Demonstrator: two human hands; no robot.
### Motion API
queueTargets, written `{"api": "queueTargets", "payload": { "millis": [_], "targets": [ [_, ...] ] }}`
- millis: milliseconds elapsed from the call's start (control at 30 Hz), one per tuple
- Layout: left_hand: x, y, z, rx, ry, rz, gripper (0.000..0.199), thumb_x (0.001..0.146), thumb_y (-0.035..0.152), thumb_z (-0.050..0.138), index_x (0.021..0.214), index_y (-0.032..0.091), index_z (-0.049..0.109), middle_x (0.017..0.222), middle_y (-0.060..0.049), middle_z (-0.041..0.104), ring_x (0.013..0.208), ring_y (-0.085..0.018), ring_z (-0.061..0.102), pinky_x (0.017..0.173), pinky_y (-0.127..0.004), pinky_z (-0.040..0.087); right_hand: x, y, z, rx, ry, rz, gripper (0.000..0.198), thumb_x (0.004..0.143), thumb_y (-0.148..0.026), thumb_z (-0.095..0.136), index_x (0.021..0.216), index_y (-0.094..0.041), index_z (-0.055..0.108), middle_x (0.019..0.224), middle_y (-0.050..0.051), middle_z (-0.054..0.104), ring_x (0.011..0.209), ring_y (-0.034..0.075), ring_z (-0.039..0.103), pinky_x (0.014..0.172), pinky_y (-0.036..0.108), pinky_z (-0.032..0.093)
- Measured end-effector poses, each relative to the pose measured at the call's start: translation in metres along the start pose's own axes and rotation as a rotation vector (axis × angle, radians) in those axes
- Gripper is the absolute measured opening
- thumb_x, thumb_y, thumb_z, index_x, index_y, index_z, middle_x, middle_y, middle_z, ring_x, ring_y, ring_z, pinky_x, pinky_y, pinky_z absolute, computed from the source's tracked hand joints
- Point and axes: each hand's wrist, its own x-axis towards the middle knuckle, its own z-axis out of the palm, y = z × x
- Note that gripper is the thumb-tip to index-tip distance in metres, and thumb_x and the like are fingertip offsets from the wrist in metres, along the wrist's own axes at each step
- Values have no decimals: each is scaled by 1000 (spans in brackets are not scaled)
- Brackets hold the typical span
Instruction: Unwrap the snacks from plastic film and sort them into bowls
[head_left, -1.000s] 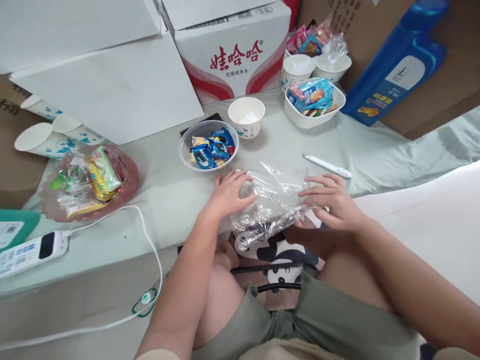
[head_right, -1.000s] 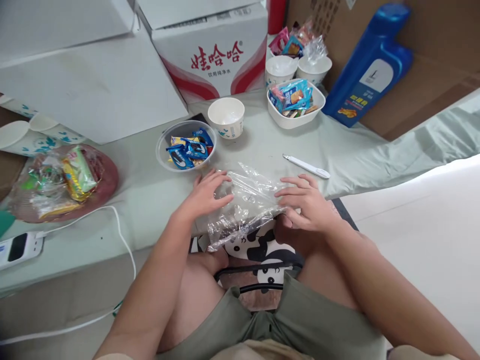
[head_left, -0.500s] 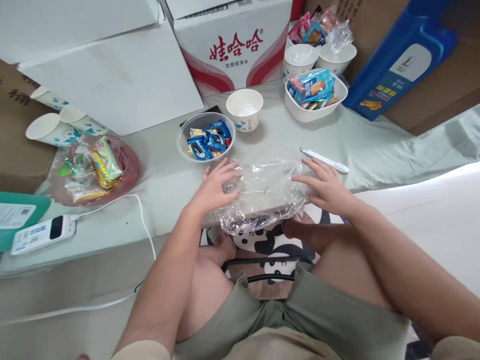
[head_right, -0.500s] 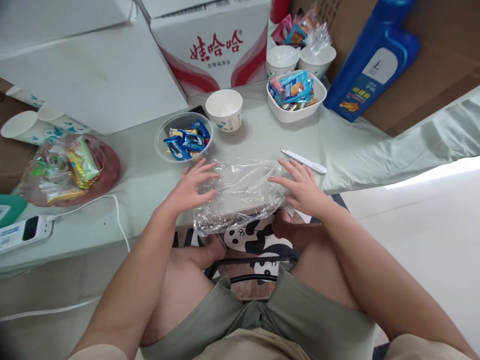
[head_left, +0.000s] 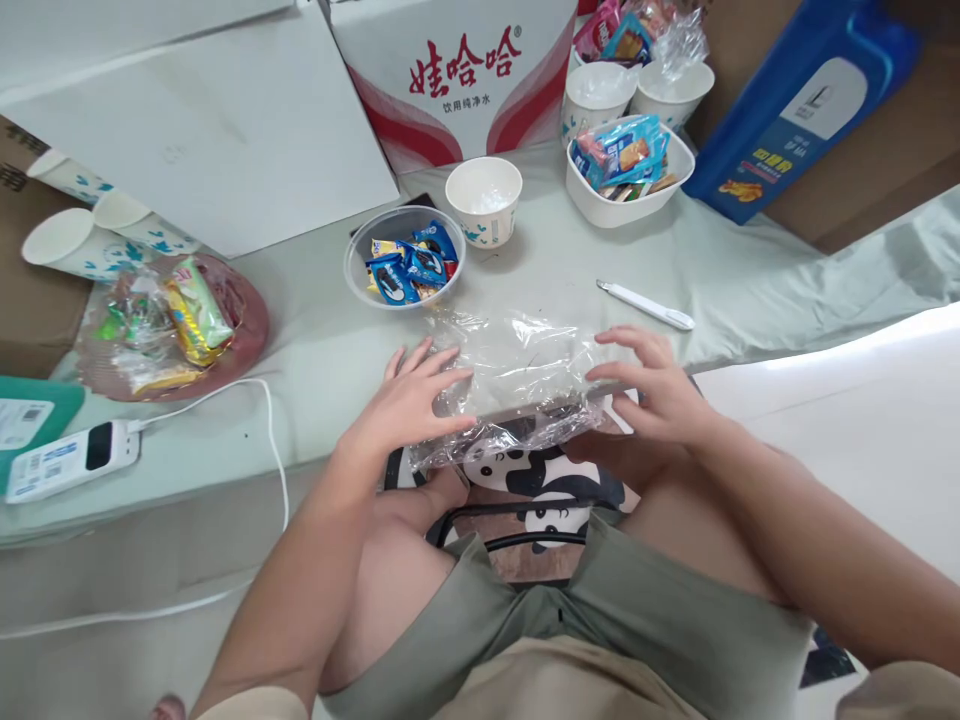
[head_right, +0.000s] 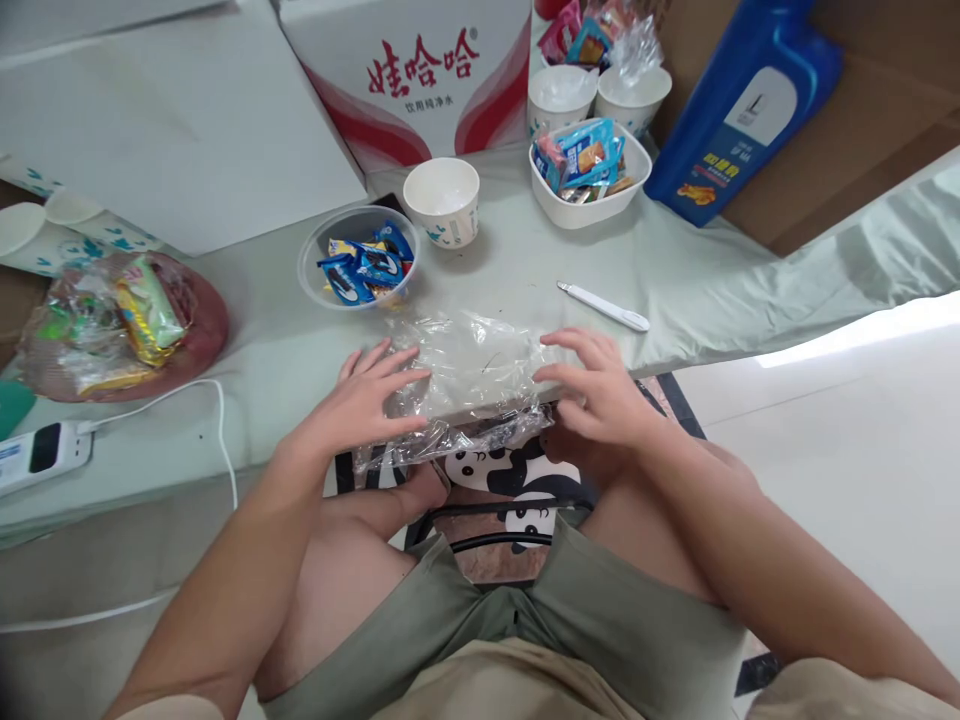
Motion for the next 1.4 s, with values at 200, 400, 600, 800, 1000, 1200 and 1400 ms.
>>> {"api": "queueTargets", "payload": {
  "millis": [200, 400, 600, 800, 1000, 1200, 1400],
  "targets": [
    [11, 1, 2, 8, 41, -28, 63, 86, 61, 63, 142, 32, 59, 168, -5, 33, 158, -39, 16, 125, -67, 8, -10, -14, 13, -175, -253, -6, 43, 84, -21, 66, 126, -31, 66, 161, 9, 39, 148, 41, 33, 115, 67, 28],
    [15, -1, 3, -1, 38, -61, 60, 90, 60, 57, 143, 32, 58, 169, -5, 30, 159, -40, 13, 124, -69, 8, 4, -20, 11, -23, 53, -148, 7, 84, -19, 68, 85, -26, 67, 122, 3, 74, 130, 29, 61, 116, 51, 37],
    [7, -10, -9, -219, 175, 8, 74, 88, 80, 38, 138, 30, 62, 168, -4, 31, 159, -41, 5, 123, -70, 7, 13, -35, -4, 344, 247, 164, 16, 75, -16, 64, 67, -26, 53, 68, -4, 73, 75, 21, 75, 97, 47, 55],
    [-13, 0, -17, -337, 126, 292, 99, 61, 92, 62, 134, 26, 64, 161, -11, 44, 158, -40, 17, 126, -61, 19, 21, -31, -7, 531, 200, 667, 26, 73, -20, 62, 57, -26, 42, 81, 3, 78, 78, 22, 74, 65, 36, 57],
    [-3, 17, -3, -471, 205, 208, 28, 91, 44, 58, 82, 22, 73, 116, -9, 76, 129, -29, 62, 110, -49, 48, 20, -19, -11, 634, -141, 688, 31, 76, -29, 65, 56, -23, 44, 110, 9, 78, 104, 31, 73, 82, 45, 60],
    [1, 15, -10, -871, 331, -51, 29, 78, 47, 66, 71, 19, 69, 92, -11, 79, 92, -26, 73, 87, -39, 58, 17, -9, -6, 413, -351, 346, 23, 82, -40, 61, 67, -24, 55, 131, 10, 71, 142, 37, 49, 121, 72, 20],
    [12, 13, -10, -1186, 281, -452, 21, 68, 36, 64, 61, 17, 60, 78, -8, 77, 72, -20, 74, 54, -23, 46, 23, -5, -5, 428, -137, 635, 30, 86, -49, 61, 74, -27, 44, 83, 8, 77, 111, 35, 71, 95, 56, 54]
  ]
}}
